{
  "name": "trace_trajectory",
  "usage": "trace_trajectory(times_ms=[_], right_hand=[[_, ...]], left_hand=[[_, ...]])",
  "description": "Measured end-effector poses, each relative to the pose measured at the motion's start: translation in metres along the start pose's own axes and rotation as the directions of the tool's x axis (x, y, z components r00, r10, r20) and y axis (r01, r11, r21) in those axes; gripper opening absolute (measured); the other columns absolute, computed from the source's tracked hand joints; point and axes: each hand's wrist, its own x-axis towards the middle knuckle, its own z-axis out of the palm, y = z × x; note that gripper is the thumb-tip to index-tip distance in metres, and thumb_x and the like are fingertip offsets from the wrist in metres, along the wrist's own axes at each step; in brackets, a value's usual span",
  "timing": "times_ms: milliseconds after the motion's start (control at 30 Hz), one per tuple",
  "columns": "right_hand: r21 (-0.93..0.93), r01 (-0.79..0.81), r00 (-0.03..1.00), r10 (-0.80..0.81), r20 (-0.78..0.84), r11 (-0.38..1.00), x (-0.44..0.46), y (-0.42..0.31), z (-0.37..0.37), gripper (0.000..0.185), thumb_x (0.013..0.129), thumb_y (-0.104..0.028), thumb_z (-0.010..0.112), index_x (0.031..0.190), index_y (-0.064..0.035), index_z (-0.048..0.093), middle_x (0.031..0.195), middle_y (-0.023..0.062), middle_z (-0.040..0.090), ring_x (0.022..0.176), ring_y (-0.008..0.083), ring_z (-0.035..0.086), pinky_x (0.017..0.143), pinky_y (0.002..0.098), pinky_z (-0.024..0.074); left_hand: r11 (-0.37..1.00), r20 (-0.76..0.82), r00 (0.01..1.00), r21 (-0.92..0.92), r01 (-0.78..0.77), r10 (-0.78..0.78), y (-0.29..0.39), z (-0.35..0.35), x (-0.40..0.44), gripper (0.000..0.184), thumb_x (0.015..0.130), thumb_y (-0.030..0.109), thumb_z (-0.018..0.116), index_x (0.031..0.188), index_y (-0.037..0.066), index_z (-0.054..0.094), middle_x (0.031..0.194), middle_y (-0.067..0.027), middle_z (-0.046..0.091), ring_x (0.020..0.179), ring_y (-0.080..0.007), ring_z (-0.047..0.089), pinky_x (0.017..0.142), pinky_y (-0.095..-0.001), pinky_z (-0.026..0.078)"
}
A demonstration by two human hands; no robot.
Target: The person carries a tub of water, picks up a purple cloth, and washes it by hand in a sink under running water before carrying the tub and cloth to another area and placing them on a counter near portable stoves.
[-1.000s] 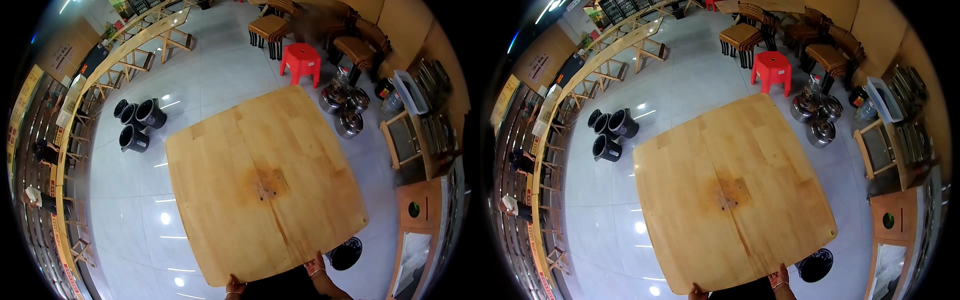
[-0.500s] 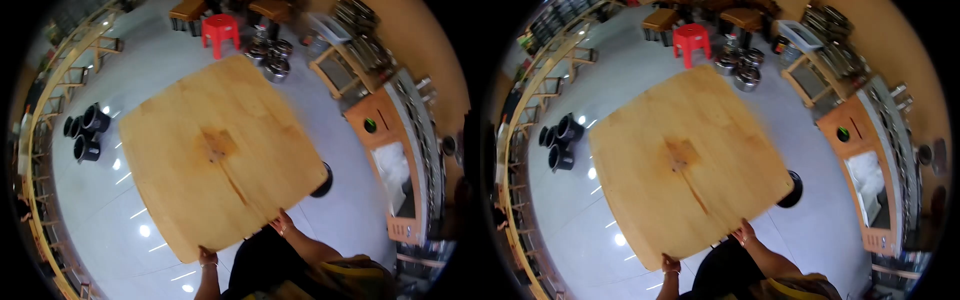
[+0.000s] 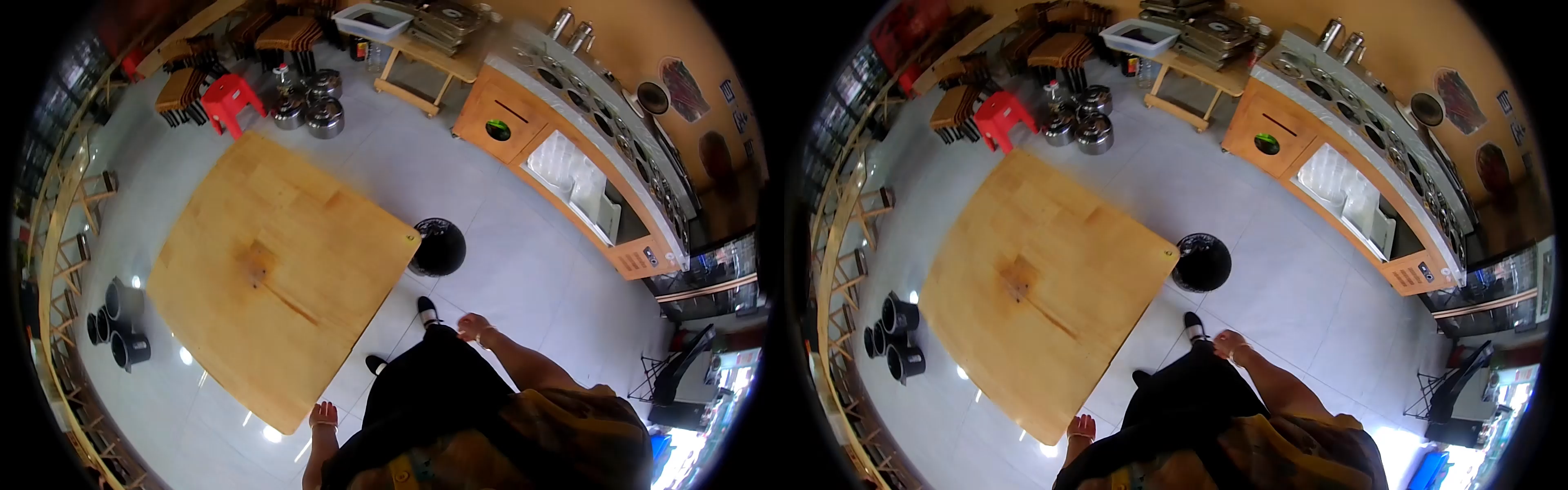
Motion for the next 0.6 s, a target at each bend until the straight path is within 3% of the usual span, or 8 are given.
trace_trajectory(times_ms=[100,167,233,300,400,433,500,600], right_hand=[[0.231,-0.093,0.99,0.114,-0.079,0.969,0.002,0.05,-0.078,0.015,0.078,-0.018,0.055,0.087,-0.0058,0.054,0.074,0.0075,0.057,0.062,0.0177,0.059,0.051,0.0306,0.0494],[0.178,-0.042,0.999,0.036,0.04,0.983,0.011,0.105,-0.134,0.011,0.077,-0.014,0.054,0.087,-0.0093,0.056,0.085,0.0046,0.058,0.072,0.0178,0.059,0.06,0.0322,0.0499],[0.484,-0.254,0.967,0.229,0.111,0.837,-0.004,0.112,-0.178,0.013,0.077,-0.01,0.052,0.089,-0.012,0.057,0.094,0.0029,0.059,0.079,0.0183,0.059,0.065,0.0335,0.0497],[0.404,-0.272,0.96,0.276,0.05,0.873,0.001,0.123,-0.224,0.014,0.078,-0.01,0.051,0.091,-0.0109,0.056,0.091,0.0049,0.058,0.077,0.0199,0.059,0.063,0.0344,0.0501],[0.326,-0.307,0.938,0.342,-0.053,0.894,0.02,0.113,-0.286,0.015,0.079,-0.01,0.049,0.093,-0.0092,0.053,0.088,0.008,0.058,0.074,0.0223,0.06,0.06,0.0358,0.0508],[0.322,-0.318,0.927,0.363,-0.089,0.892,0.021,0.103,-0.303,0.015,0.079,-0.009,0.048,0.094,-0.0087,0.052,0.087,0.009,0.058,0.073,0.0231,0.06,0.059,0.0362,0.0511],[0.324,-0.309,0.914,0.373,-0.158,0.894,0.033,0.085,-0.335,0.016,0.08,-0.009,0.047,0.096,-0.0075,0.051,0.085,0.011,0.058,0.071,0.0247,0.061,0.057,0.0371,0.0515],[0.327,-0.207,0.923,0.295,-0.248,0.922,0.06,0.034,-0.363,0.017,0.081,-0.009,0.045,0.098,-0.0059,0.049,0.081,0.014,0.057,0.068,0.0271,0.061,0.054,0.0385,0.0522]], left_hand=[[0.987,0.105,0.994,0.159,-0.002,-0.015,-0.02,0.014,-0.021,0.034,0.087,0.027,0.045,0.115,0.009,0.041,0.116,-0.0076,0.048,0.1,-0.0287,0.05,0.08,-0.0474,0.043],[0.968,0.093,0.996,0.249,-0.032,0.009,-0.04,0.031,-0.043,0.032,0.087,0.024,0.044,0.115,0.009,0.041,0.112,-0.0077,0.051,0.1,-0.0291,0.05,0.079,-0.0478,0.043],[0.906,0.04,0.995,0.412,-0.097,0.088,-0.068,0.056,-0.075,0.03,0.086,0.021,0.043,0.114,0.009,0.042,0.108,-0.0083,0.054,0.097,-0.0311,0.052,0.077,-0.0477,0.044],[0.916,-0.014,0.994,0.39,-0.095,0.109,-0.101,0.083,-0.086,0.029,0.084,0.015,0.045,0.113,0.01,0.044,0.106,-0.0126,0.054,0.095,-0.0352,0.052,0.076,-0.05,0.043],[0.975,0.167,0.985,0.205,-0.086,0.052,-0.144,0.104,-0.09,0.031,0.082,0.01,0.048,0.112,0.007,0.043,0.106,-0.0155,0.054,0.094,-0.0374,0.052,0.077,-0.0501,0.043],[0.885,0.466,0.878,0.358,-0.299,0.108,-0.162,0.116,-0.098,0.032,0.081,0.009,0.051,0.111,0.005,0.043,0.105,-0.018,0.054,0.092,-0.0386,0.053,0.077,-0.0505,0.044],[0.966,0.46,0.882,0.258,-0.019,-0.105,-0.184,0.139,-0.131,0.035,0.078,0.008,0.058,0.109,0.002,0.044,0.101,-0.0201,0.055,0.09,-0.0386,0.055,0.076,-0.0499,0.046],[0.953,0.389,0.921,0.274,-0.131,0.015,-0.199,0.18,-0.182,0.032,0.078,0.008,0.059,0.107,0.003,0.046,0.098,-0.016,0.057,0.089,-0.0348,0.056,0.074,-0.0477,0.048]])
